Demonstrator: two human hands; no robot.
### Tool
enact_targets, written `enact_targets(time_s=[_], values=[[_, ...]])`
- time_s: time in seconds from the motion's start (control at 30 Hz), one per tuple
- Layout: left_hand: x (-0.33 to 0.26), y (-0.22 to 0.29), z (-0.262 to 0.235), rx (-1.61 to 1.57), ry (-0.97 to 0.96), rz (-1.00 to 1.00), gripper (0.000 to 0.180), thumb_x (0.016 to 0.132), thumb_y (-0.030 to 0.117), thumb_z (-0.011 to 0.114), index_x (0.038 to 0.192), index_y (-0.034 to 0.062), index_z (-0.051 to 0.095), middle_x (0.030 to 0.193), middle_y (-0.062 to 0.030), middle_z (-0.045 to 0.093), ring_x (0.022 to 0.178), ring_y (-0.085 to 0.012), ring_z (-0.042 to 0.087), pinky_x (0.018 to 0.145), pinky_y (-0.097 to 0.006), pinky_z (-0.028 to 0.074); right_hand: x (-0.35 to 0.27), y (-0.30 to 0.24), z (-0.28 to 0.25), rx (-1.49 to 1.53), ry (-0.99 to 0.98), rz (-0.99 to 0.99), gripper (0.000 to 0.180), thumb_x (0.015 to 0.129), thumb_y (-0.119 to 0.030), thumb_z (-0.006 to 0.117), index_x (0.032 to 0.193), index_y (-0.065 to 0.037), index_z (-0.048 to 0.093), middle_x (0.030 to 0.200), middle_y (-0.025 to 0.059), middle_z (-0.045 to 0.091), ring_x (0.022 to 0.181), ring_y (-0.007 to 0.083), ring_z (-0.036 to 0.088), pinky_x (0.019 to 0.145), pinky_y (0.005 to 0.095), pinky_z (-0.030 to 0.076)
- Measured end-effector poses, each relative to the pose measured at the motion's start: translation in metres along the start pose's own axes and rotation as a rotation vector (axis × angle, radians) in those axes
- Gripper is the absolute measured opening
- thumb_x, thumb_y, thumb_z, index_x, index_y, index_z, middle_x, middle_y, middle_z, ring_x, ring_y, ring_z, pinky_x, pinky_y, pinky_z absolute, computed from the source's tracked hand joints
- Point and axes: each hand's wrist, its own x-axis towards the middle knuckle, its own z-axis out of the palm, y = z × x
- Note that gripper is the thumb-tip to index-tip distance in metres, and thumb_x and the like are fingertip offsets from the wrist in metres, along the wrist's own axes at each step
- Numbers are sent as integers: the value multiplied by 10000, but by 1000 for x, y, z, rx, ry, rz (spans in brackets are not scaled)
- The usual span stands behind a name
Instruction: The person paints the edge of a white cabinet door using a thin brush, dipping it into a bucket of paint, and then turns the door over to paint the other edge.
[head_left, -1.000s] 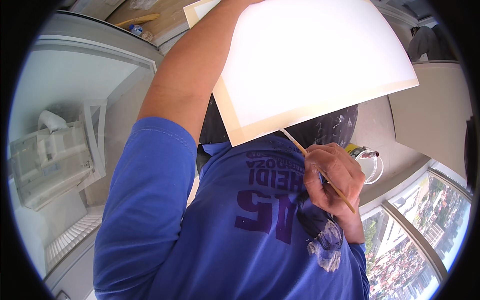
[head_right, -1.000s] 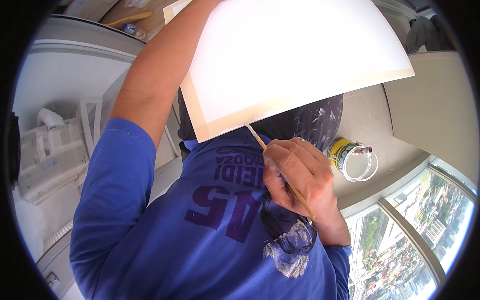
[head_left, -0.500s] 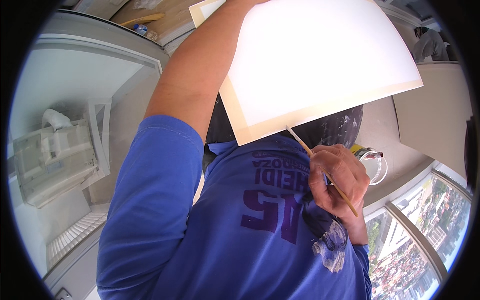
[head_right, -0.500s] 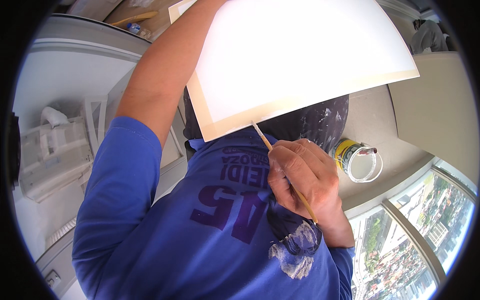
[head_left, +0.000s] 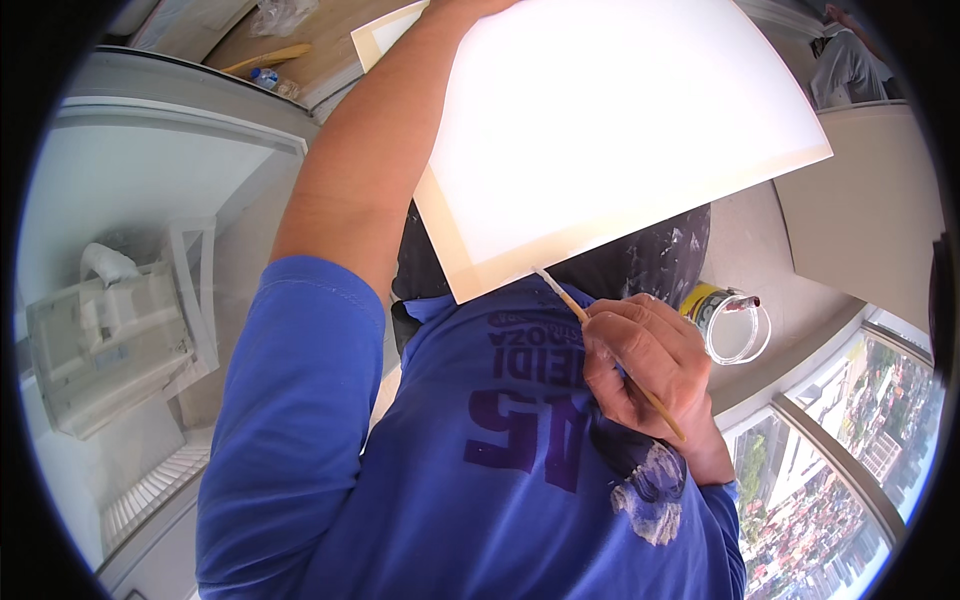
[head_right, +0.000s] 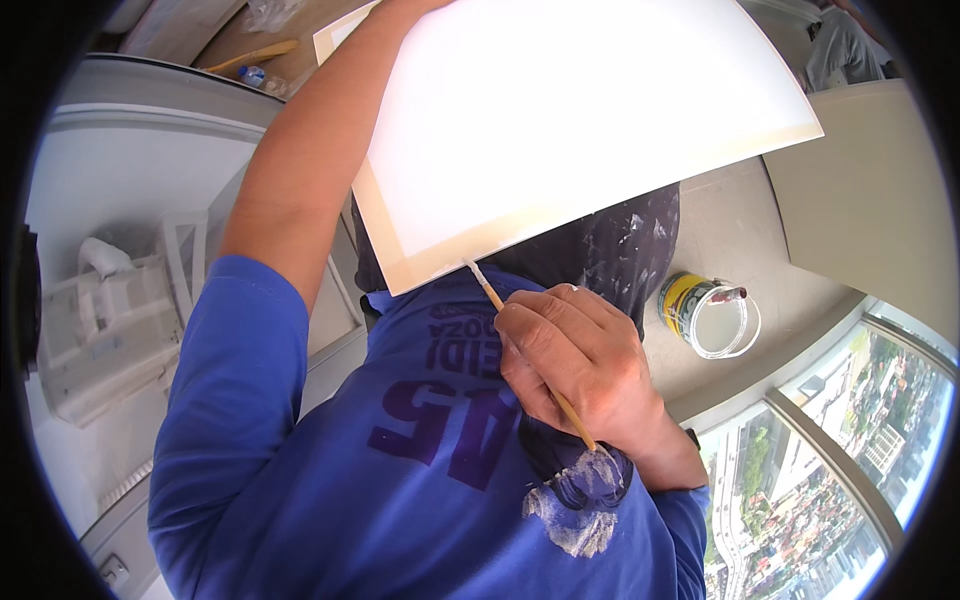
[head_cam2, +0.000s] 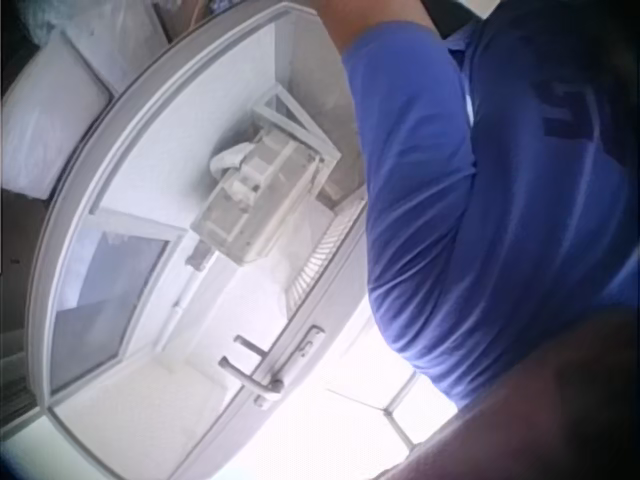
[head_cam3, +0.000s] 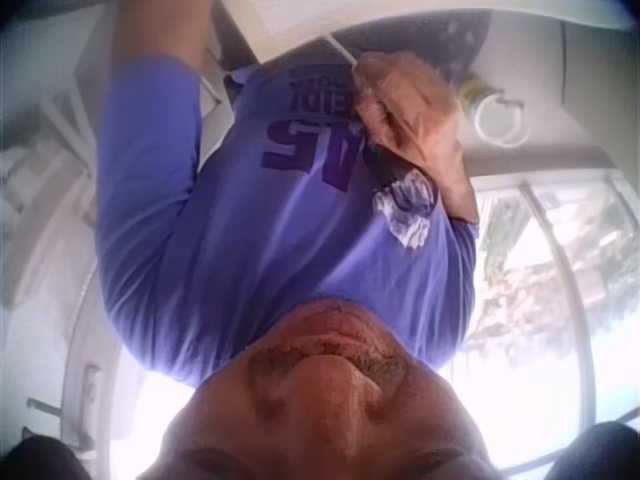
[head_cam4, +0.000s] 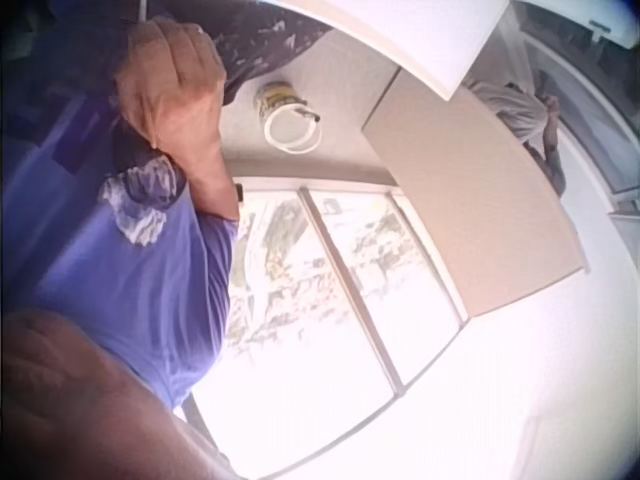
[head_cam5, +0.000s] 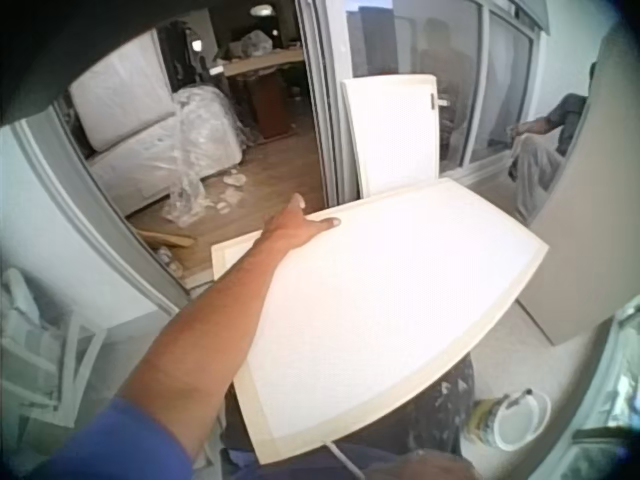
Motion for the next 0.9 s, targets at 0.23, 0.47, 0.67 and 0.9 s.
enact_targets(time_s=[0.23, 0.47, 0.67, 0.9], values=[[2, 0, 2, -3, -1, -2, 1166, 748, 655, 817, 1546, -45, 336, 1531, -284, 474, 1423, -435, 460, 1170, -453, 400, -5, 6, -13, -51, 39, 69, 225, 725, 102, 706, 937, 47, 653, 842, 161, 685, 662, 275, 667, 601, 349, 545], [-3, 4, -2, -27, -15, -5, 1164, 757, 638, 823, 1555, -47, 324, 1549, -280, 452, 1434, -431, 444, 1180, -450, 393, -6, 8, -12, -69, 37, 24, 225, 727, 89, 712, 939, 41, 654, 848, 148, 684, 659, 256, 663, 594, 347, 541], [-5, 7, -4, -10, -18, -1, 1152, 769, 633, 818, 1555, -49, 324, 1556, -275, 444, 1443, -426, 433, 1186, -450, 385, 0, 3, -3, -33, -6, -5, 257, 698, 92, 721, 939, 32, 653, 845, 142, 680, 661, 254, 659, 594, 345, 539], [-11, 12, -8, -19, -23, -31, 1136, 774, 626, 818, 1550, -47, 332, 1556, -274, 443, 1450, -428, 421, 1186, -461, 383, 1, 2, -4, 21, 0, 9, 252, 703, 98, 718, 939, 39, 651, 850, 155, 684, 658, 262, 660, 595, 345, 537]])
